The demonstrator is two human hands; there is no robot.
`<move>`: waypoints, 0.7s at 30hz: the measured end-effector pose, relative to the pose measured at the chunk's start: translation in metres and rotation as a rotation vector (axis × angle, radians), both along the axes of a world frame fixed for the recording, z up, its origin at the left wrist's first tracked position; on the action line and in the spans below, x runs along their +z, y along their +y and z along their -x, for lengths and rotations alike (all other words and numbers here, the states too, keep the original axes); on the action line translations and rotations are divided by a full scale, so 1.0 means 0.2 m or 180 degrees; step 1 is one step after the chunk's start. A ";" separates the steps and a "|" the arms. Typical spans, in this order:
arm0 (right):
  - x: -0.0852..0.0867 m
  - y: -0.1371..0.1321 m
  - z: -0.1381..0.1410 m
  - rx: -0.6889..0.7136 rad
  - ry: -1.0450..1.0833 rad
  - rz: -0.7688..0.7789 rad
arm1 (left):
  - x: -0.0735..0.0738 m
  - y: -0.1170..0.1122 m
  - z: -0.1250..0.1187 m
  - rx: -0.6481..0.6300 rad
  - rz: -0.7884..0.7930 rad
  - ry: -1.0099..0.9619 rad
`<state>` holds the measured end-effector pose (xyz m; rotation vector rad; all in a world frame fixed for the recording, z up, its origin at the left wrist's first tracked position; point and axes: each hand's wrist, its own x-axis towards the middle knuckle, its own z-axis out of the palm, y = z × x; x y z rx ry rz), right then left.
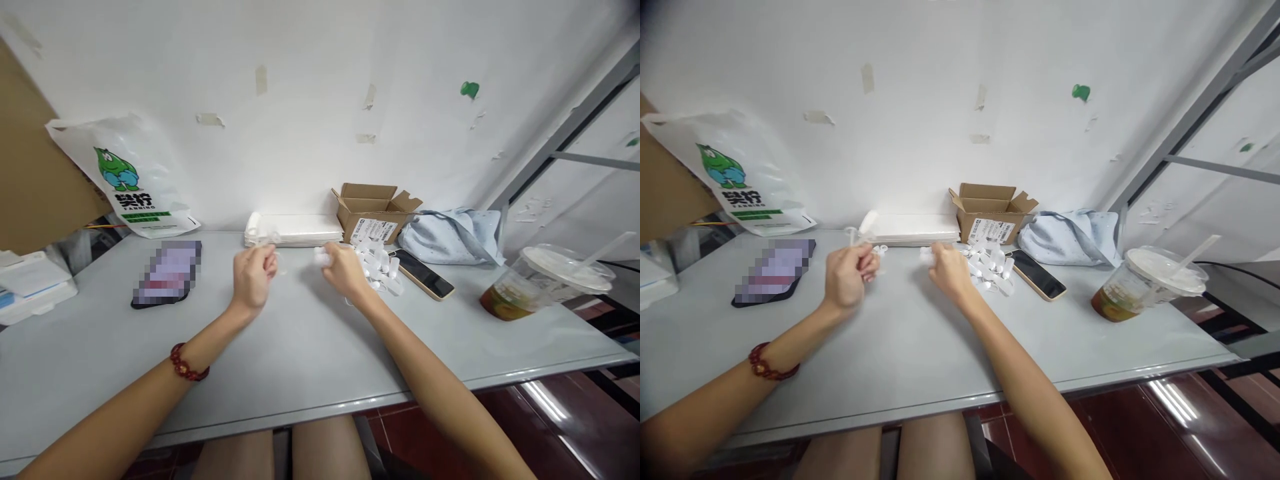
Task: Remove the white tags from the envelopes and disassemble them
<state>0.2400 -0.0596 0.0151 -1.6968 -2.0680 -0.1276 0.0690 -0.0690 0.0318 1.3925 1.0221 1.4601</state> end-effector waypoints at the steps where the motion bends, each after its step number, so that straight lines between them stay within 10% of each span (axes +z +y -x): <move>1: 0.00 0.01 -0.01 -0.0054 0.0075 -0.0026 | 0.00 0.01 0.01 0.0071 0.0006 -0.0150; 21: 0.07 0.04 -0.15 -0.0599 0.0409 -0.0371 | -0.03 0.40 -0.03 -0.0513 -0.0534 0.4763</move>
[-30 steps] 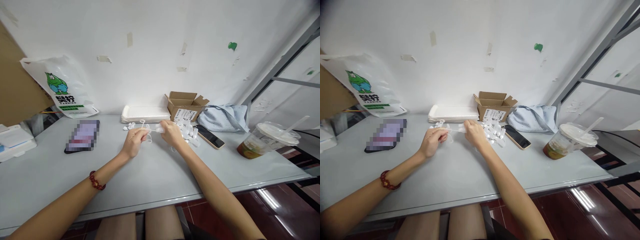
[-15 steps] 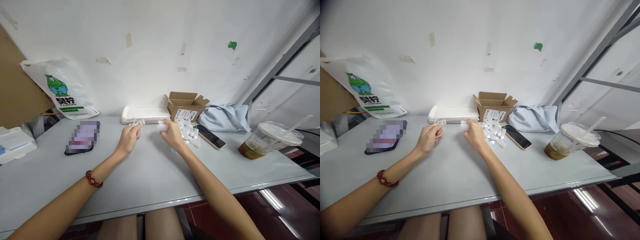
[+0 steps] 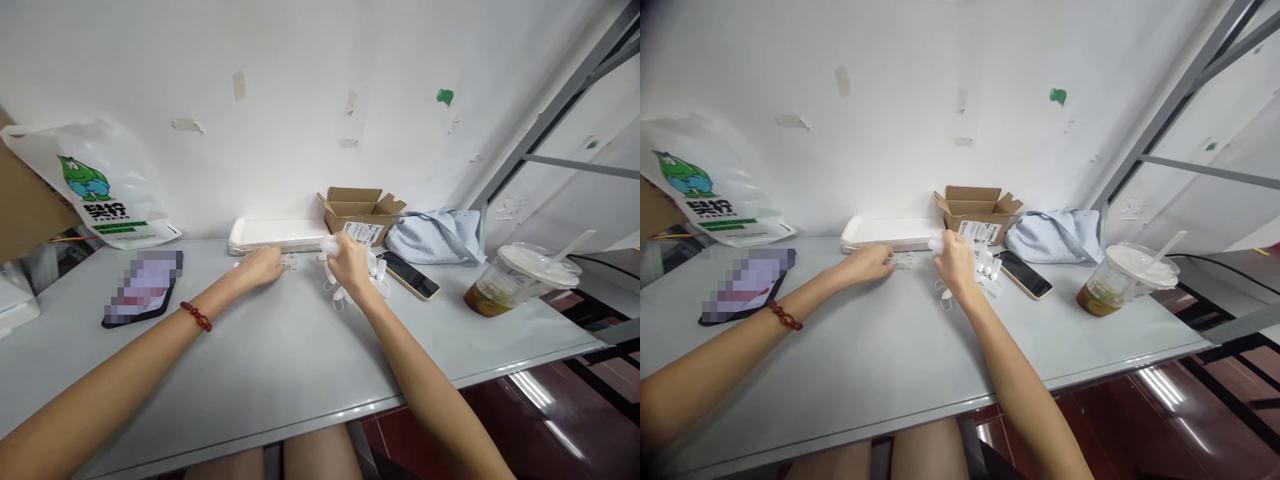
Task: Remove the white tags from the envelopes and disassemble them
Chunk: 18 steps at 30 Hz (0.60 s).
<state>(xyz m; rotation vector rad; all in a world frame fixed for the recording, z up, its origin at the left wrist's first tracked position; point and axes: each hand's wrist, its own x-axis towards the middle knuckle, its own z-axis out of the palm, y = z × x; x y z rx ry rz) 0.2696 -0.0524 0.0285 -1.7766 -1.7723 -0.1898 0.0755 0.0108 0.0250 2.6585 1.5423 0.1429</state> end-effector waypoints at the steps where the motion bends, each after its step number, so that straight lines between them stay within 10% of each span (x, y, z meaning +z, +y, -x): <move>1: 0.00 0.00 0.00 -0.0009 0.0021 -0.0013 | 0.02 0.00 0.01 -0.0003 0.0048 0.0027; 8: 0.00 0.01 -0.04 -0.0092 0.0173 -0.0272 | 0.10 -0.12 -0.05 0.0146 -0.0193 0.0005; 18: -0.02 0.05 -0.11 -0.0306 0.0172 -0.0394 | -0.14 -0.18 -0.11 -0.0027 -0.0286 -0.0309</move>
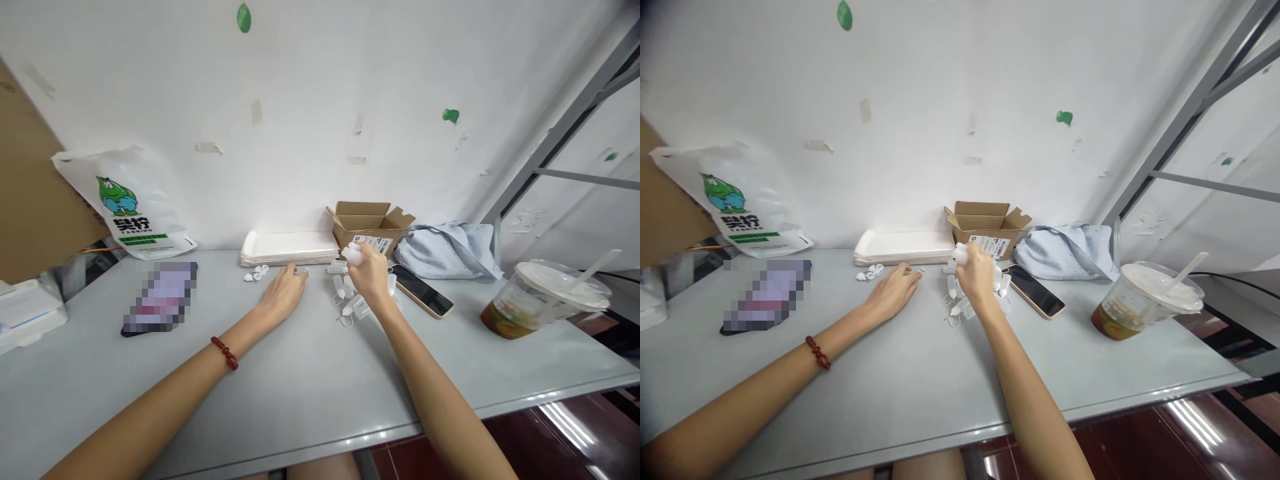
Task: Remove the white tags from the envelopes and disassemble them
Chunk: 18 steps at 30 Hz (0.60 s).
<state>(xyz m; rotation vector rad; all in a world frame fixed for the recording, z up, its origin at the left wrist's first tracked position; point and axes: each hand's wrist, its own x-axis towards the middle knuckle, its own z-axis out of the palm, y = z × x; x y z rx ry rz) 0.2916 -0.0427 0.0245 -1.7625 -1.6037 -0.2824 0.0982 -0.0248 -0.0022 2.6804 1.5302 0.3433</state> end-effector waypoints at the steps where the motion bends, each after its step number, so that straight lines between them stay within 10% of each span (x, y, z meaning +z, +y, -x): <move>1: 0.00 0.00 0.00 -0.0017 -0.0013 0.0031 | -0.01 0.02 0.00 -0.0036 -0.0038 -0.0040; 18: -0.01 0.01 -0.07 -0.0291 -0.0266 0.0342 | -0.04 0.01 0.17 -0.0663 -0.0726 -0.0844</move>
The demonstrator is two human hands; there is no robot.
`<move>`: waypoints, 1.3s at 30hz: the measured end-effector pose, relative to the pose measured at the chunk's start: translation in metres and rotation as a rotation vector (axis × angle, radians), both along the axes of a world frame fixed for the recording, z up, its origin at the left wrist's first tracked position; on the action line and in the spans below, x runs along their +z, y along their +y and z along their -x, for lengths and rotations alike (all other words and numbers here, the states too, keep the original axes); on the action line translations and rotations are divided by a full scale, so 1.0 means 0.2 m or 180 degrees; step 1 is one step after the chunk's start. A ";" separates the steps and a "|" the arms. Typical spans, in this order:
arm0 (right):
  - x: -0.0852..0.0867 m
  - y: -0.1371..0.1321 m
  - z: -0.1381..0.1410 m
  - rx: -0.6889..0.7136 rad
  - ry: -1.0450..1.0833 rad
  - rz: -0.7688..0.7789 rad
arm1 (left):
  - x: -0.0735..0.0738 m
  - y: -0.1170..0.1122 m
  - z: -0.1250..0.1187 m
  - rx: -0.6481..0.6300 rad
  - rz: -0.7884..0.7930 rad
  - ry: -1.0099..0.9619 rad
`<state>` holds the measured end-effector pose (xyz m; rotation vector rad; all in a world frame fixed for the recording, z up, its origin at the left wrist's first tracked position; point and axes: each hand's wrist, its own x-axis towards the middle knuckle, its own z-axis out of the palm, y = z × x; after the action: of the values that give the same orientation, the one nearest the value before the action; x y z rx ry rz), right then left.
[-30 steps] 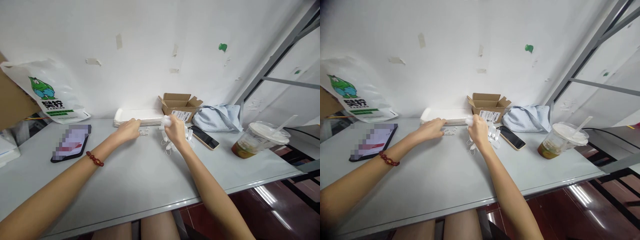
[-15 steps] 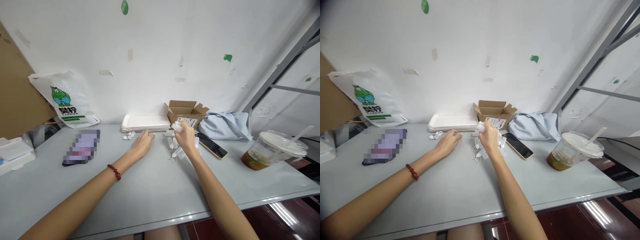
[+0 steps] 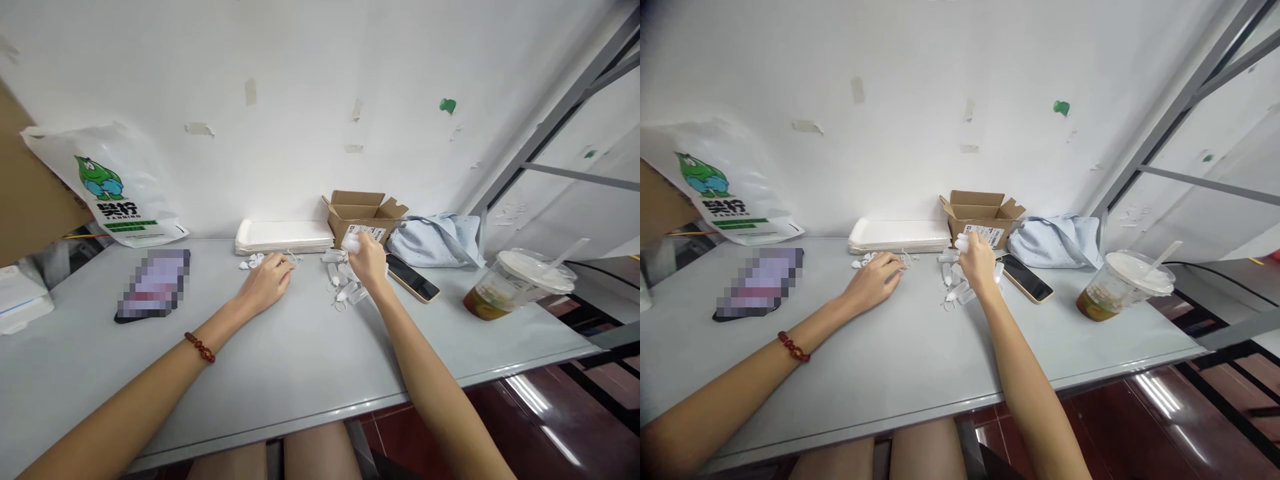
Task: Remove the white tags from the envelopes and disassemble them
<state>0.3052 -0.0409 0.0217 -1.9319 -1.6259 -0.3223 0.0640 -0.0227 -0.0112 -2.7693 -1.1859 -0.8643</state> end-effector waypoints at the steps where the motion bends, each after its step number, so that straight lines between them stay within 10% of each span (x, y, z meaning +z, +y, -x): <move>1: 0.00 0.00 -0.01 -0.0032 0.0064 -0.0024 | -0.01 0.01 0.01 -0.0048 -0.0014 -0.0005; 11: -0.03 0.03 -0.05 0.0228 -0.0065 0.0008 | -0.07 0.07 0.04 -0.0300 -0.0004 0.0054; 21: -0.05 0.03 0.22 0.1167 -0.0992 0.0590 | -0.07 0.05 0.00 -0.0104 0.0109 0.0035; 39: -0.09 0.01 0.21 0.0654 -0.1298 0.0964 | -0.07 0.07 0.01 0.0026 0.0452 -0.0157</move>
<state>0.2630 -0.0397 0.0040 -1.9816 -2.2310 -0.4276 0.0623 -0.0090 -0.0252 -2.8665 -1.3149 -0.8861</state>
